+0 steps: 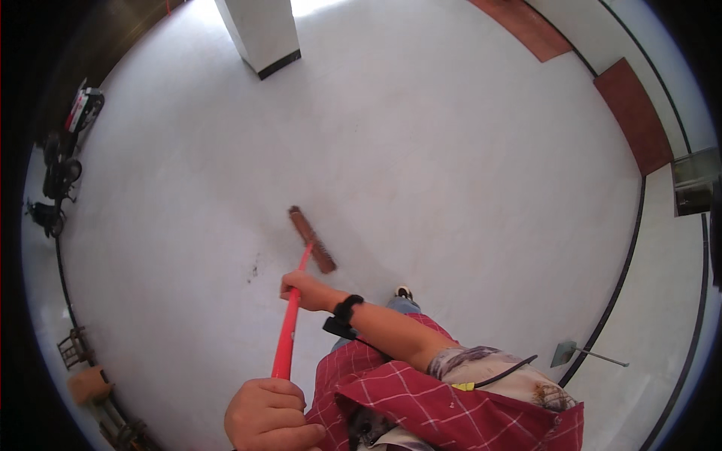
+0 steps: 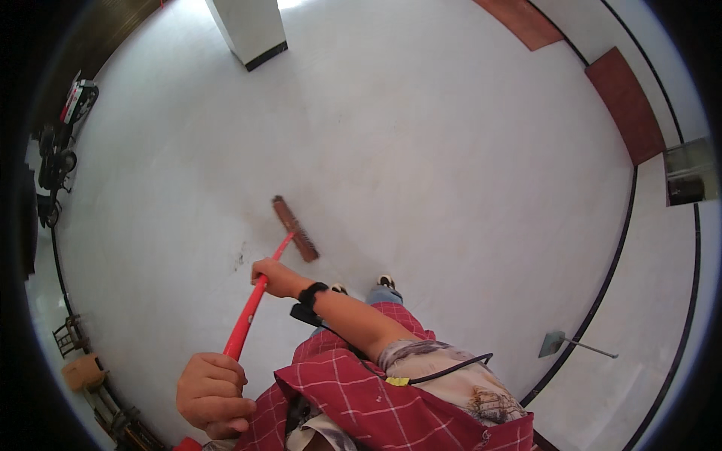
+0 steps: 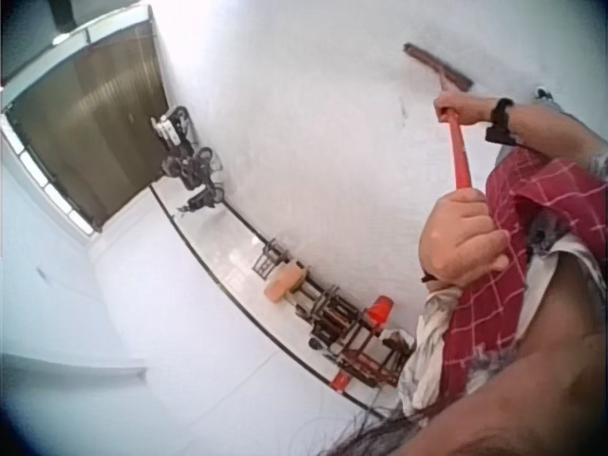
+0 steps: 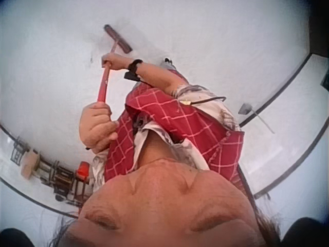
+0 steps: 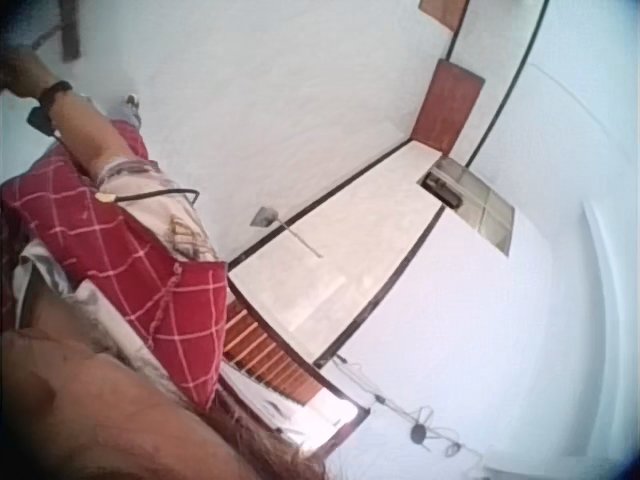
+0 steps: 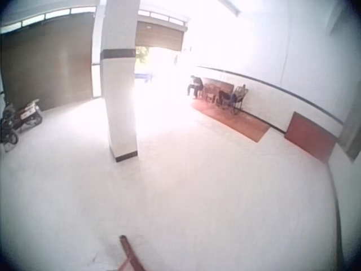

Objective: The person sweeps the floor of a large room with a broom, gathering dirt and debris into a pile, and then uses a dustpan to collect it.

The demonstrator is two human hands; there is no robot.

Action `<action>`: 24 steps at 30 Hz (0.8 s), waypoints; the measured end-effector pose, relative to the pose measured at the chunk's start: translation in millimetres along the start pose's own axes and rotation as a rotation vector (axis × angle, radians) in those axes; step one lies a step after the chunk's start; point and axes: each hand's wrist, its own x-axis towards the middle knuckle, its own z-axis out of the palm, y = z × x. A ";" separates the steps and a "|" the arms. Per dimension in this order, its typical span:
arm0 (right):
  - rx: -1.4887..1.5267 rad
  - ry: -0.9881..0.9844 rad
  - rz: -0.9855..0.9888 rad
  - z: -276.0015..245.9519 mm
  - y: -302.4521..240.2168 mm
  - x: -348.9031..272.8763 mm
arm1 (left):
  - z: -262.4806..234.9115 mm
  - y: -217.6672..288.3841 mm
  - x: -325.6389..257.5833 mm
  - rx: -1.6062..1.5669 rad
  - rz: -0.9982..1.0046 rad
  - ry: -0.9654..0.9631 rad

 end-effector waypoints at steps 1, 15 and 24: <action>-0.055 0.026 0.001 -13.5 2.8 -2.3 | -2.9 -2.9 -0.7 -0.069 -0.003 0.039; -0.623 0.325 0.354 -336.9 78.7 -59.0 | 51.8 -210.0 105.5 -0.329 -0.178 0.016; -0.533 0.293 0.150 -321.5 116.2 -6.3 | 19.8 -190.9 140.8 -0.214 -0.407 0.165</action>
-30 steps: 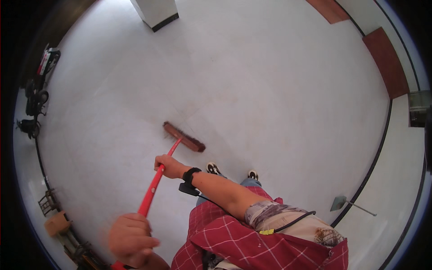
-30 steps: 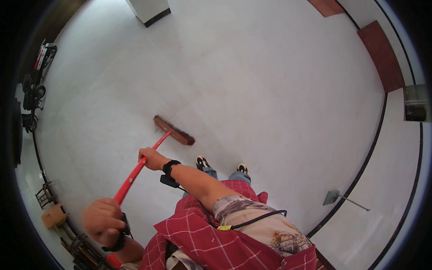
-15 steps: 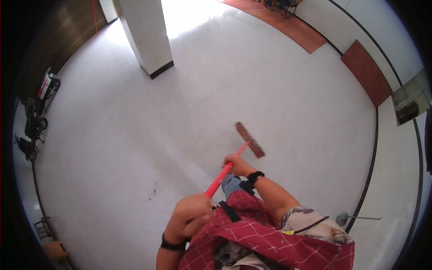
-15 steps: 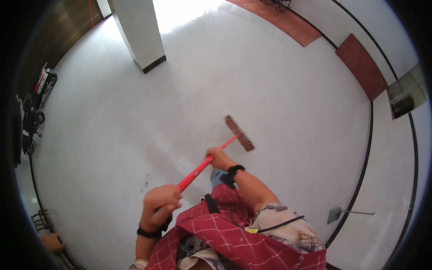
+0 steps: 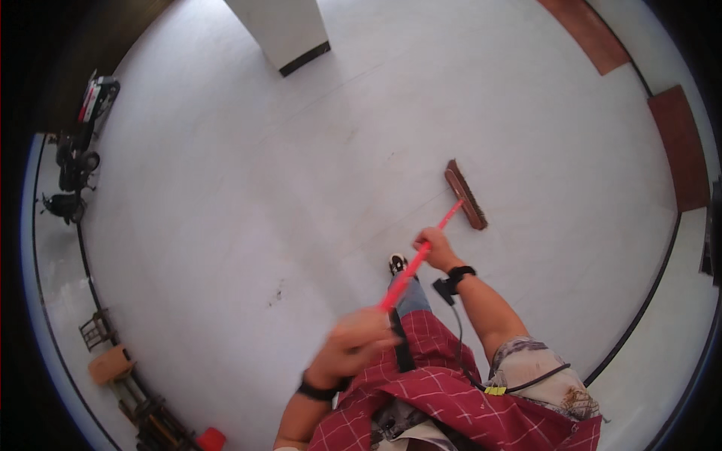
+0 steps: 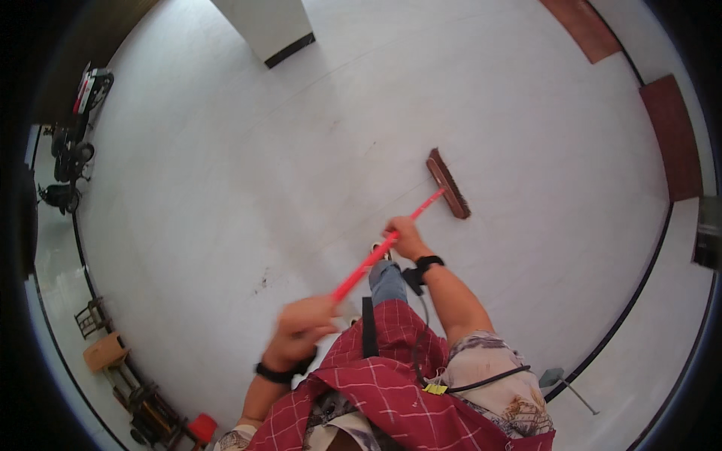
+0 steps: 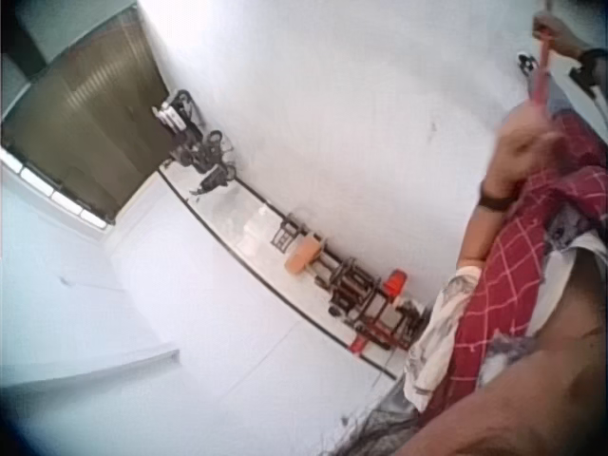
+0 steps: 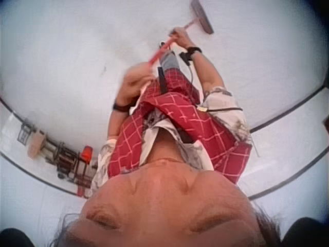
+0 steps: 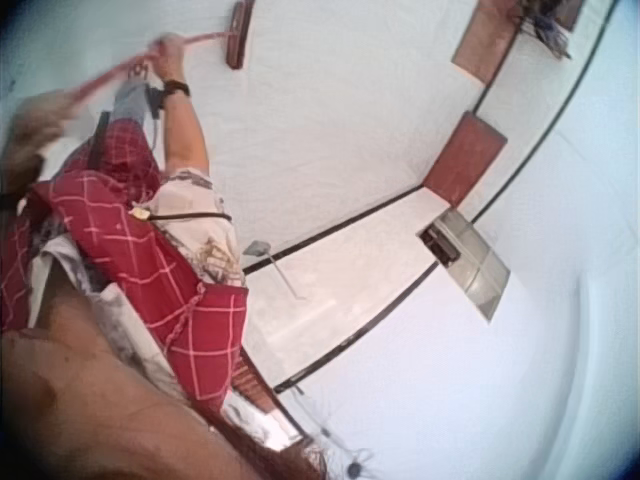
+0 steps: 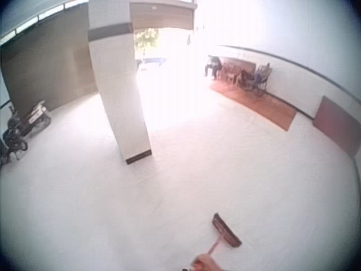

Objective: The person sweeps the floor of a large room with a broom, gathering dirt and debris into a pile, and then uses a dustpan to collect it.

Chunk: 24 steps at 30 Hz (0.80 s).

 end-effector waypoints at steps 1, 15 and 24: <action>0.123 -0.041 0.032 27.4 -18.8 9.1 | -22.5 8.2 -15.2 -0.066 -0.115 0.186; 0.820 -0.858 -0.156 184.5 -228.9 74.1 | -79.2 121.5 -6.1 0.325 0.083 0.009; 0.348 -0.435 0.005 56.1 -161.4 137.4 | -116.7 77.1 45.6 -0.099 0.388 0.156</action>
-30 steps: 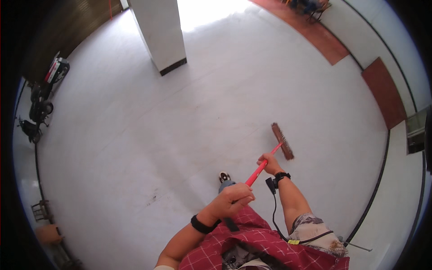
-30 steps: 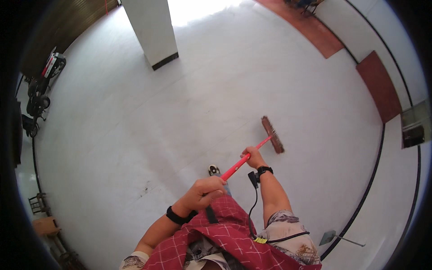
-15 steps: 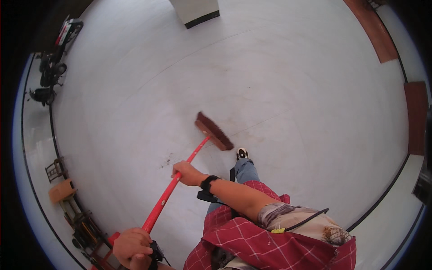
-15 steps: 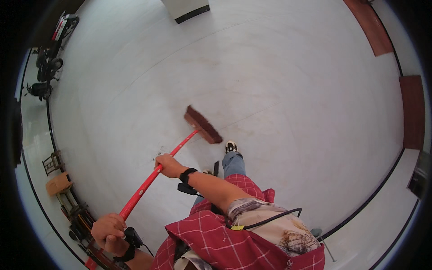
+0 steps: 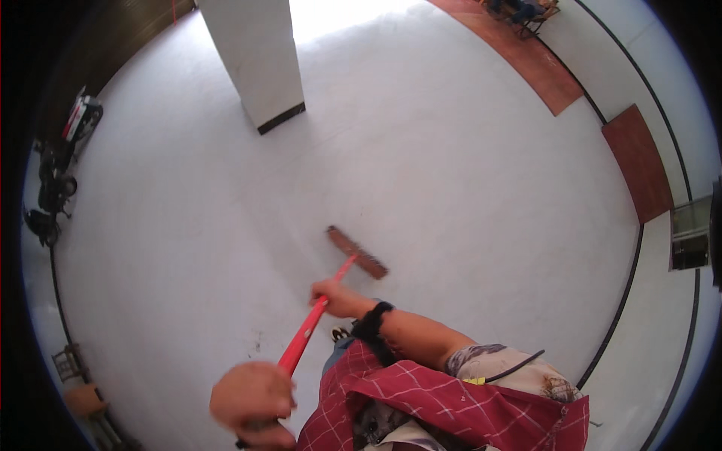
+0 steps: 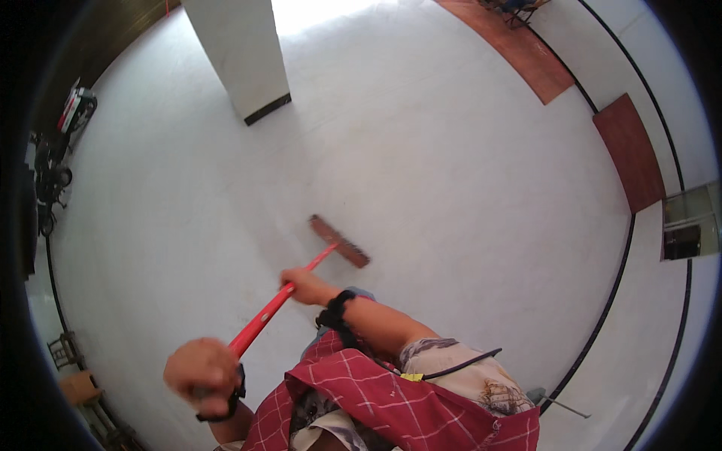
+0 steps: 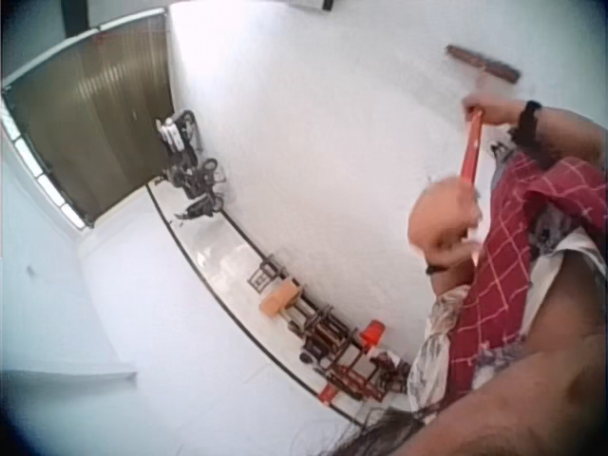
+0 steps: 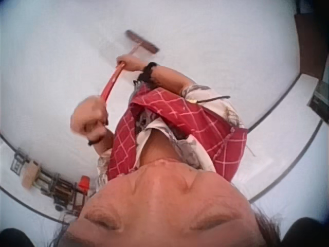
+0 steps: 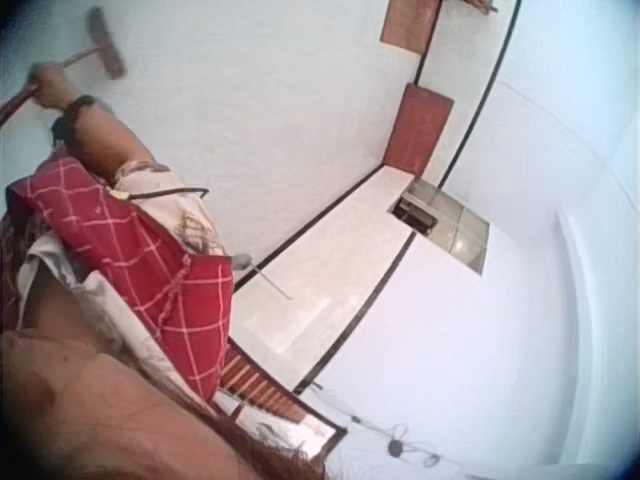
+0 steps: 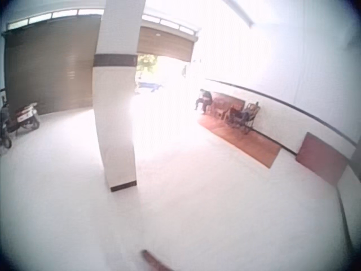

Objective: The person sweeps the floor of a large room with a broom, gathering dirt and debris into a pile, and then uses a dustpan to collect it.

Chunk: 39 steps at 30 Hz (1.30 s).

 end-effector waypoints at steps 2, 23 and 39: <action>-0.166 0.203 0.019 -51.2 37.3 -4.8 | 18.4 -22.0 13.9 -0.085 -0.162 0.283; 0.105 0.296 -0.099 -47.9 52.0 149.9 | -31.5 -60.3 153.0 0.240 -0.417 0.445; -0.128 0.000 -0.155 -113.7 45.4 215.8 | -83.0 -63.1 140.7 0.229 -0.275 0.294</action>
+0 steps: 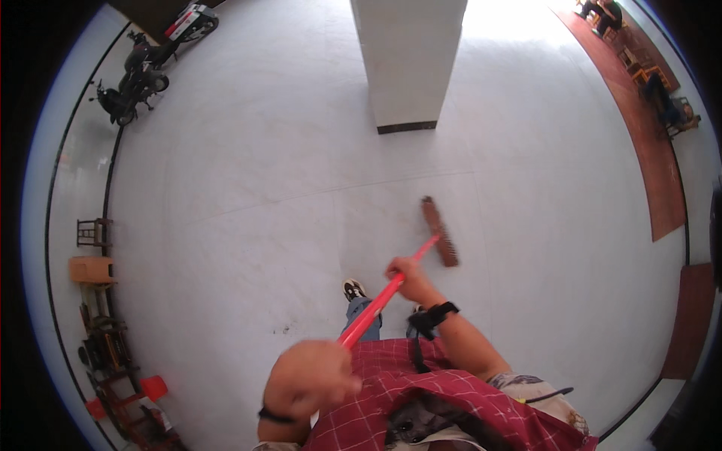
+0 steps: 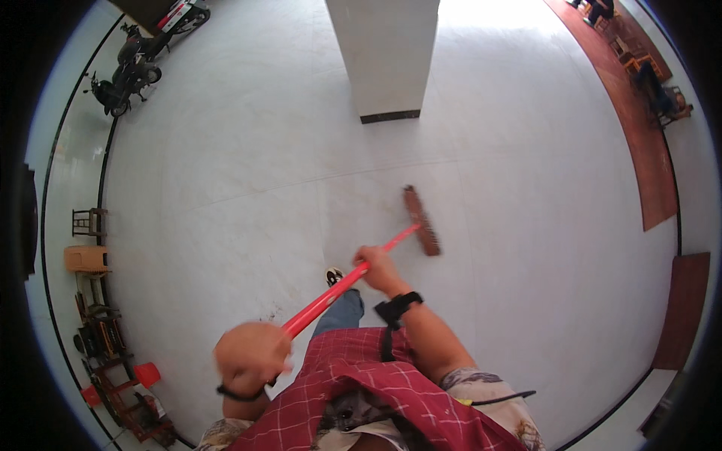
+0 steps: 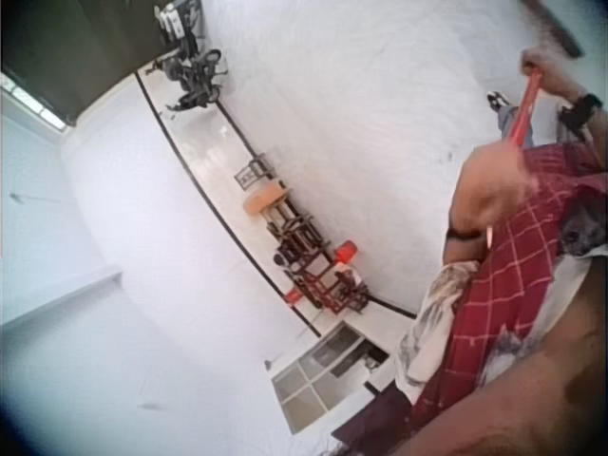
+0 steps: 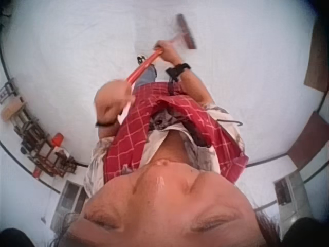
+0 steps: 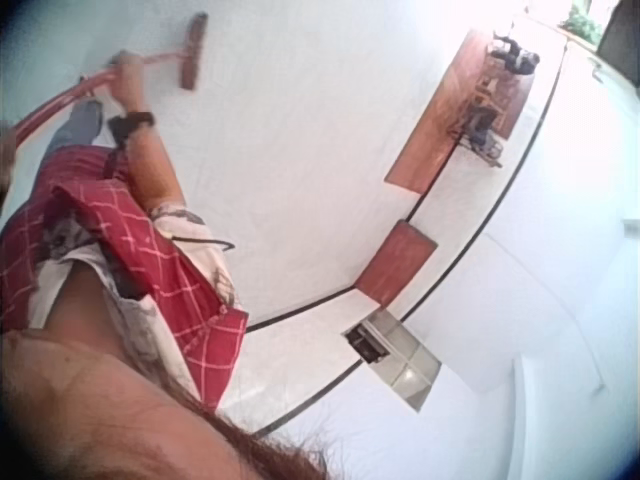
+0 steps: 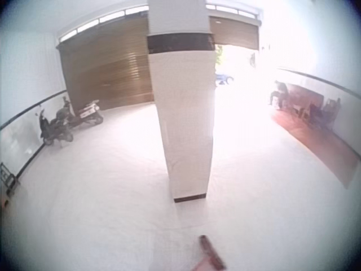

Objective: The person sweeps the floor of a large room with a broom, gathering dirt and debris into a pile, and then uses a dustpan to collect it.

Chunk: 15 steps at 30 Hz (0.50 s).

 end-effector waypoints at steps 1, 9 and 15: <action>-0.101 0.045 -0.028 -2.6 18.3 5.8 | -10.8 -24.1 7.5 -0.143 -0.015 0.038; -0.118 -0.091 0.065 90.6 63.5 102.7 | -131.3 -100.1 4.2 -0.065 -0.195 0.188; 0.226 -0.332 -0.158 272.6 -56.2 189.2 | -218.2 -21.7 -31.9 0.209 0.000 0.523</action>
